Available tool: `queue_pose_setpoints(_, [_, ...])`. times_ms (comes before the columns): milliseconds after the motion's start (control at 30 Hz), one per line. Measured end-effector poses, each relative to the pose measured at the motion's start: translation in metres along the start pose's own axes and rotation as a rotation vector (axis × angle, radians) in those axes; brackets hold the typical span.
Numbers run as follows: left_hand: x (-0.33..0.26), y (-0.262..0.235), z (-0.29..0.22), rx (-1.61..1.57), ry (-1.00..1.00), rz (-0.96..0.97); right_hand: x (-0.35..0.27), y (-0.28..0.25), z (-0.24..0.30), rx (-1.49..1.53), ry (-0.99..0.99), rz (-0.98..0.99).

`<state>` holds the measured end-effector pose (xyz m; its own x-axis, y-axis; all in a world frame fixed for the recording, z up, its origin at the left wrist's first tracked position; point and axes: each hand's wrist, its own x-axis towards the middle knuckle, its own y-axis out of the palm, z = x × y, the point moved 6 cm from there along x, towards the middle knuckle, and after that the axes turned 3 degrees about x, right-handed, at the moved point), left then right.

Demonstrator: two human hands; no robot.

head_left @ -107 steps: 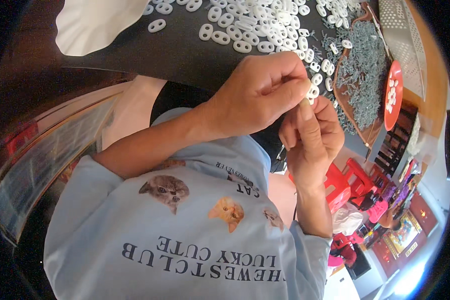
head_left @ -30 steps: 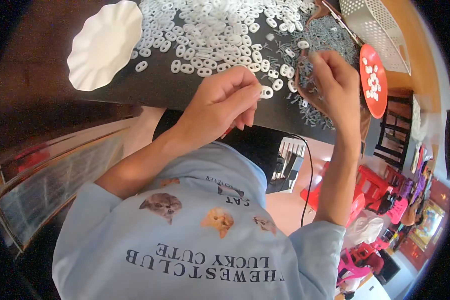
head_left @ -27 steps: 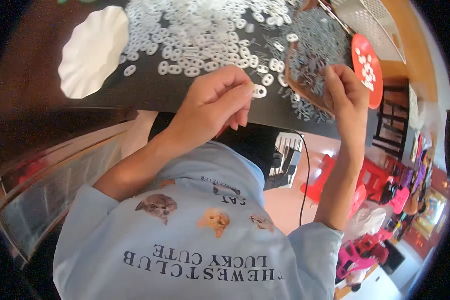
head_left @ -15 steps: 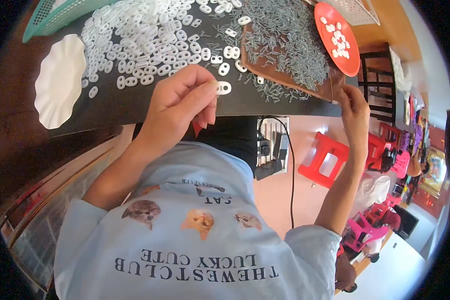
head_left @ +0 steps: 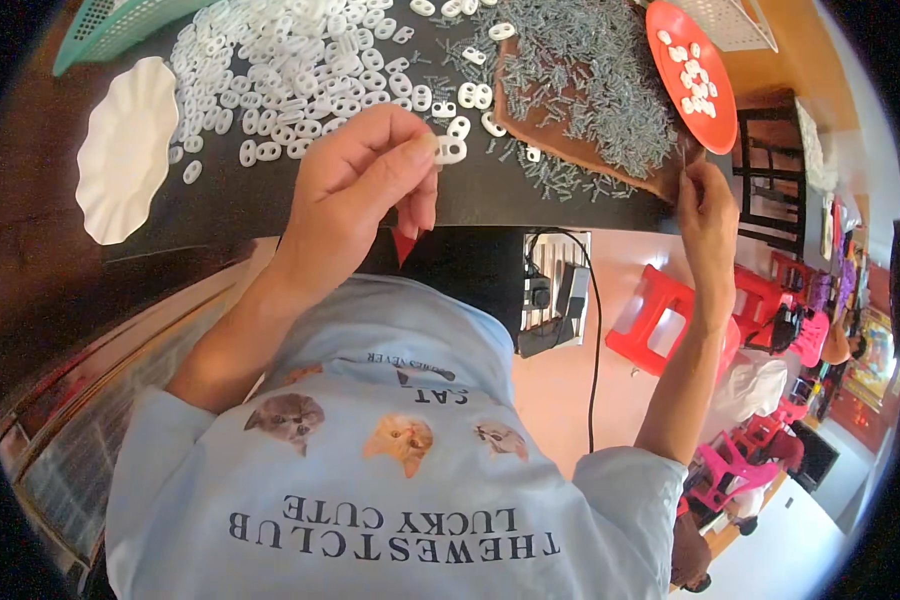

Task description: Assembling small white plastic components by inserting tiny metal springs into them.

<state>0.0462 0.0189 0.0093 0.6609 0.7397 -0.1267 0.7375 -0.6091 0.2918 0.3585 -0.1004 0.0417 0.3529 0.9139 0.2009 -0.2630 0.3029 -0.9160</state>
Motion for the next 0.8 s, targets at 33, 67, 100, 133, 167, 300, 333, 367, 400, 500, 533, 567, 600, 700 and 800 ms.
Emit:
queue_pose_setpoints(33, [0.001,0.0,-0.002,0.0,0.008,0.005,-0.002,-0.003,0.004,0.014,-0.03,-0.037])
queue_pose_setpoints(67, [0.003,0.001,-0.002,0.001,0.017,0.009,-0.004,-0.004,0.006,0.019,-0.03,-0.033])
queue_pose_setpoints(100, [0.005,0.0,-0.001,0.007,0.015,-0.003,-0.005,-0.007,0.015,0.003,-0.097,-0.083])
queue_pose_setpoints(133, [0.008,0.001,0.0,-0.004,0.022,0.006,-0.006,-0.011,0.024,-0.011,-0.164,-0.134])
queue_pose_setpoints(167, [0.01,0.002,0.0,-0.014,0.029,0.014,-0.008,-0.013,0.033,0.002,-0.171,-0.129])
queue_pose_setpoints(300, [0.018,0.01,0.001,-0.075,-0.021,0.034,-0.013,-0.014,0.09,0.341,-0.059,-0.028])
queue_pose_setpoints(333, [0.02,0.014,0.001,-0.135,-0.029,0.043,-0.013,-0.011,0.109,0.347,-0.099,0.043])
queue_pose_setpoints(367, [0.021,0.015,0.0,-0.132,-0.029,0.033,-0.014,-0.007,0.125,0.409,-0.093,0.081])
queue_pose_setpoints(400, [0.022,0.018,0.001,-0.144,-0.045,0.052,-0.013,-0.004,0.139,0.442,-0.142,0.097])
queue_pose_setpoints(500, [0.027,0.022,0.002,-0.161,-0.044,0.07,-0.01,0.006,0.158,0.486,-0.245,0.133])
queue_pose_setpoints(533, [0.029,0.022,0.002,-0.168,-0.029,0.075,-0.009,0.009,0.162,0.496,-0.291,0.151])
queue_pose_setpoints(567, [0.03,0.022,0.001,-0.168,-0.024,0.069,-0.007,0.011,0.164,0.497,-0.299,0.153])
queue_pose_setpoints(600, [0.031,0.022,0.002,-0.159,-0.027,0.075,-0.007,0.011,0.165,0.488,-0.315,0.138])
queue_pose_setpoints(700, [0.032,0.023,0.002,-0.151,-0.012,0.079,-0.006,0.012,0.164,0.479,-0.313,0.124])
queue_pose_setpoints(800, [0.031,0.024,0.002,-0.152,-0.011,0.085,-0.005,0.01,0.162,0.459,-0.299,0.118])
